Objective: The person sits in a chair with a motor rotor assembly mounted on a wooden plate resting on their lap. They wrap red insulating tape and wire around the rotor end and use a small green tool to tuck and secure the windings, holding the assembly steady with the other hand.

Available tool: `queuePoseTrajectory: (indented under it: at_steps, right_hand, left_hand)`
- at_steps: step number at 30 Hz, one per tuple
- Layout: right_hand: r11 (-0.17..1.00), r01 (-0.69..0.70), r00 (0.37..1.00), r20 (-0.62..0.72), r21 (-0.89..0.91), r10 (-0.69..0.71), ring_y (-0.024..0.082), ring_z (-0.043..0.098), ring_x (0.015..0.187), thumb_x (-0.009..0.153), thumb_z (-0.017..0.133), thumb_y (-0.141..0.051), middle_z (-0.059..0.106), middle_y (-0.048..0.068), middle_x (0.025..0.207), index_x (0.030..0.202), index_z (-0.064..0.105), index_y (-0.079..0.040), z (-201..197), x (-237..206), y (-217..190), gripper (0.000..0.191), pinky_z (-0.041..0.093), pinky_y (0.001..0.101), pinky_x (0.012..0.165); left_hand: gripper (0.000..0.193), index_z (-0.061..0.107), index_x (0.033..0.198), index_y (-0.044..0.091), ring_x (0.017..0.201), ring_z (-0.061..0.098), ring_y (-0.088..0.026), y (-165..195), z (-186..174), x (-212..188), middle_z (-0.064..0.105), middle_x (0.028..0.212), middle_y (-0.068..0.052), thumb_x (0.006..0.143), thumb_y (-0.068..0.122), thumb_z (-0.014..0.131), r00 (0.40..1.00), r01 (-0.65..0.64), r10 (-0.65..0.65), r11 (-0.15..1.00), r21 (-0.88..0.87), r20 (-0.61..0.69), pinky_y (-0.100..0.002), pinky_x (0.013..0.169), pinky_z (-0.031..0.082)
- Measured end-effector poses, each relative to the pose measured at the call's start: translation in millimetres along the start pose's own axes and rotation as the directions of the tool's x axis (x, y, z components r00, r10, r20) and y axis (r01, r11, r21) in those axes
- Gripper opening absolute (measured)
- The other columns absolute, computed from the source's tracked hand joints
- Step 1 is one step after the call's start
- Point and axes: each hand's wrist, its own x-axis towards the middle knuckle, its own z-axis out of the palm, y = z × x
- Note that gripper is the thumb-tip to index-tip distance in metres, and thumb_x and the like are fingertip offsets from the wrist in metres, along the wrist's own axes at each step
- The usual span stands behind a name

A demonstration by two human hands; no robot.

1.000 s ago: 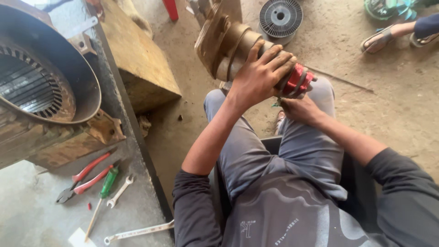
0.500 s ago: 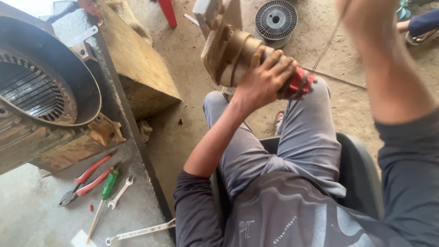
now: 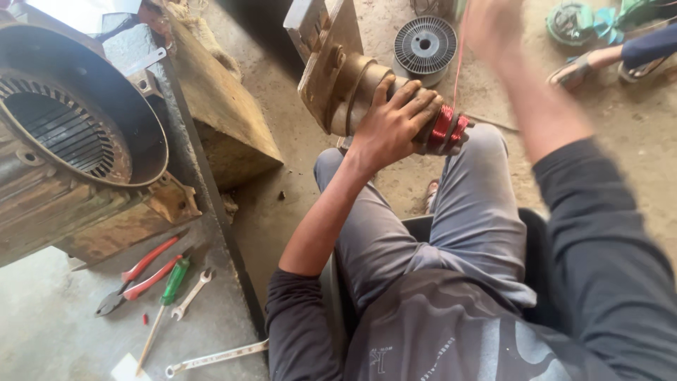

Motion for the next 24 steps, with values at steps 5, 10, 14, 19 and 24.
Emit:
queuePoseTrajectory:
  at_steps: [5, 10, 14, 19, 24]
  right_hand:
    - [0.721, 0.167, 0.986, -0.097, 0.672, -0.138, 0.033, 0.066, 0.098, 0.084, 0.071, -0.025, 0.069, 0.019, 0.105, 0.112, 0.069, 0.0, 43.5, -124.3, -87.9, 0.038, 0.053, 0.0468, 0.079]
    - [0.833, 0.137, 0.973, 0.086, 0.536, -0.215, 0.031, 0.069, 0.086, 0.082, 0.07, -0.016, 0.071, 0.015, 0.08, 0.088, 0.067, -0.004, -2.1, -200.6, -119.4, 0.014, 0.05, 0.0498, 0.088]
    - [0.713, -0.038, 0.9, 0.334, 0.7, -0.281, 0.031, 0.065, 0.078, 0.088, 0.068, -0.019, 0.068, 0.014, 0.079, 0.093, 0.07, -0.008, -94.0, -179.6, -86.9, 0.011, 0.049, 0.0437, 0.08]
    - [0.841, 0.405, 0.913, -0.205, 0.358, -0.353, 0.025, 0.065, 0.097, 0.097, 0.064, -0.012, 0.071, 0.009, 0.094, 0.104, 0.069, -0.009, -108.2, -86.0, 8.4, 0.009, 0.046, 0.0516, 0.097]
    - [0.905, 0.211, 0.965, 0.066, 0.37, -0.252, 0.028, 0.066, 0.102, 0.096, 0.063, -0.014, 0.071, 0.01, 0.098, 0.106, 0.066, -0.007, 17.4, -116.6, -36.7, 0.012, 0.052, 0.0423, 0.092]
  left_hand:
    - [0.079, 0.06, 0.142, 0.014, 0.14, 0.05, -0.027, -10.3, 4.2, 8.1, 0.062, 0.142, -0.006, 0.07, 0.032, 0.087, 1.0, 0.03, -0.03, 1.0, 0.003, -0.005, -0.058, 0.122, 0.023]
    - [0.077, 0.059, 0.144, 0.015, 0.142, 0.049, -0.025, -13.5, 14.4, 21.4, 0.061, 0.145, -0.004, 0.073, 0.031, 0.087, 0.998, 0.045, -0.047, 0.998, 0.05, 0.029, -0.056, 0.123, 0.023]
    - [0.081, 0.059, 0.142, 0.012, 0.139, 0.05, -0.027, -3.5, 16.5, 31.3, 0.061, 0.144, -0.005, 0.07, 0.033, 0.086, 0.996, 0.045, -0.048, 0.998, 0.037, 0.075, -0.057, 0.12, 0.023]
    - [0.071, 0.06, 0.142, 0.011, 0.14, 0.05, -0.028, 4.0, 9.1, 24.6, 0.061, 0.143, -0.007, 0.079, 0.034, 0.085, 1.0, 0.0, 0.0, 1.0, -0.015, 0.005, -0.058, 0.122, 0.024]
    - [0.071, 0.063, 0.14, 0.013, 0.139, 0.051, -0.026, 3.3, 4.5, 16.8, 0.063, 0.142, -0.005, 0.074, 0.03, 0.084, 0.999, -0.033, 0.034, 0.999, 0.028, -0.012, -0.056, 0.121, 0.025]
